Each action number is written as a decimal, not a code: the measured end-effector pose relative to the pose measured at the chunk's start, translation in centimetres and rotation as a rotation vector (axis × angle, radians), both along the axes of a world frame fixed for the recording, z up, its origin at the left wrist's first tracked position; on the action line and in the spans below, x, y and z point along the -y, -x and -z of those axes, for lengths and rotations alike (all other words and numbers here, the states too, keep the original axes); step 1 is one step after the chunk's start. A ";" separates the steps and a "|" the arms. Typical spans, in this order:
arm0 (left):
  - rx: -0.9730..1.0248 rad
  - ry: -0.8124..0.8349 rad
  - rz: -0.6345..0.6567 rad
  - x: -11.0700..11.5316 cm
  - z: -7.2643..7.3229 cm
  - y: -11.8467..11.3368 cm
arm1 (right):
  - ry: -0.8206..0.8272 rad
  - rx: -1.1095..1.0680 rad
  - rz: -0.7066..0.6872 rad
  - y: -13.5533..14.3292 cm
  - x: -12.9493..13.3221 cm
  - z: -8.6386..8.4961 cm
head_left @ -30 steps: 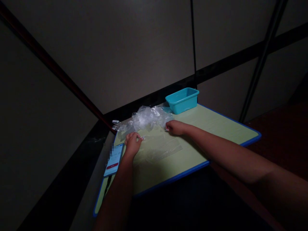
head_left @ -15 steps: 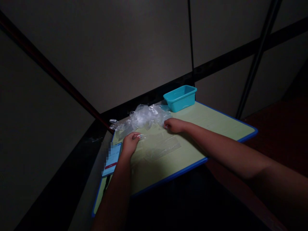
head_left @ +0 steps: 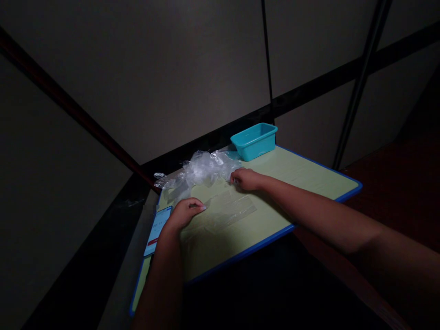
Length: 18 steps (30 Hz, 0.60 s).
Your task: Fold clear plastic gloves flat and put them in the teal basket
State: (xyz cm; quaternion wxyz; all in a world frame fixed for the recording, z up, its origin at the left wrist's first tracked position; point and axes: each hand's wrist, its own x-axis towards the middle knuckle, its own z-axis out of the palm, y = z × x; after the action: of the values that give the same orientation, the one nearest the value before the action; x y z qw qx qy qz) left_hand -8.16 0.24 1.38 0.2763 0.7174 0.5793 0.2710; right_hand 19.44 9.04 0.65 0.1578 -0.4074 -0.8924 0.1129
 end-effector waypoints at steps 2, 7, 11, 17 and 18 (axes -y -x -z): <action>-0.037 0.031 0.007 0.2 -0.2 0.1 | -0.012 -0.010 0.001 0.0 0.3 -0.2; -0.105 0.081 0.015 0.4 -0.3 0.3 | 0.010 -0.039 -0.033 0.2 0.1 0.0; -0.078 0.084 0.023 0.5 -0.4 0.5 | 0.081 -0.048 -0.079 0.3 -0.3 0.3; -0.046 0.085 0.034 0.7 -0.5 0.4 | 0.096 -0.053 -0.150 0.5 0.8 0.2; -0.045 0.085 0.027 0.7 -0.6 0.3 | 0.102 -0.049 -0.169 0.6 1.1 0.1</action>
State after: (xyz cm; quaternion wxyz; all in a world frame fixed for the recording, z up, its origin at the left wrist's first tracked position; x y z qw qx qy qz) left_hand -8.49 -0.43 1.95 0.2971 0.7186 0.5867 0.2261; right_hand 18.81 7.91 0.57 0.1485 -0.3353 -0.9125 0.1812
